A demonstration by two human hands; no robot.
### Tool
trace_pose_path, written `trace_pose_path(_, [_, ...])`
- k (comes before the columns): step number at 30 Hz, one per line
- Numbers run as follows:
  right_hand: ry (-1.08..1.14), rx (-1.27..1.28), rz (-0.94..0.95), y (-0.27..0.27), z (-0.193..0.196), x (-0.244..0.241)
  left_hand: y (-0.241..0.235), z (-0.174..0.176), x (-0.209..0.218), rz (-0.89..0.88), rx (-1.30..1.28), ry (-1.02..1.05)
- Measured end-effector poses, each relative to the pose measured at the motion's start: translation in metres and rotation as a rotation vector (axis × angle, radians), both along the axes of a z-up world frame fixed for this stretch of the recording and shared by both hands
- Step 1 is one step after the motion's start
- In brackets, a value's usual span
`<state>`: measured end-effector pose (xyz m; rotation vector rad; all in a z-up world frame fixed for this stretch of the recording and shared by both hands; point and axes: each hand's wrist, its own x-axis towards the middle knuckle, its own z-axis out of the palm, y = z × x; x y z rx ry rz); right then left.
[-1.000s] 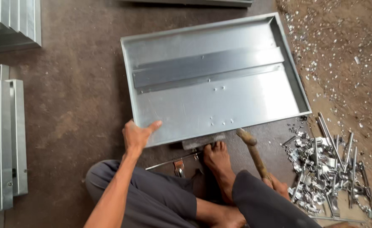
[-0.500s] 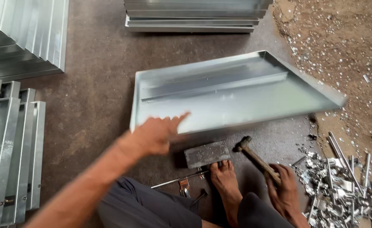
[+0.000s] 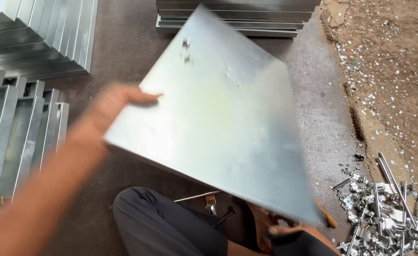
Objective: The person assembles a metal box by attaching latches and rods to a sheet metal panel and then hammering the edges of the box frame to secure them.
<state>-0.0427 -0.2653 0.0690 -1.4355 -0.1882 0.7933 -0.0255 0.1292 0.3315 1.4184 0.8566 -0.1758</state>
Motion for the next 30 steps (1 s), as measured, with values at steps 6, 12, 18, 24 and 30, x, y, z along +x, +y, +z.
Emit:
trace_pose_path(6, [0.047,0.778,-0.100,-0.006,0.063,0.007,-0.069,-0.207,-0.044,0.257,-0.704,-0.467])
trace_pose_path(12, [0.088,0.476,-0.410,-0.003,0.078,0.020,-0.138,-0.343,-0.108,-0.415,0.860,-0.579])
trace_pose_path(18, [0.175,0.495,-0.431,-0.004,0.045,0.021,-0.131,-0.375,-0.107,-0.567,1.193,-0.567])
trace_pose_path(24, [0.471,-0.149,-0.548,-0.009,-0.013,0.003,-0.085,-0.345,-0.112,-0.476,1.224,-0.200])
trace_pose_path(30, [-0.152,-0.865,-0.286,-0.093,0.002,0.028,-0.017,-0.341,-0.074,-0.484,1.292,-0.156])
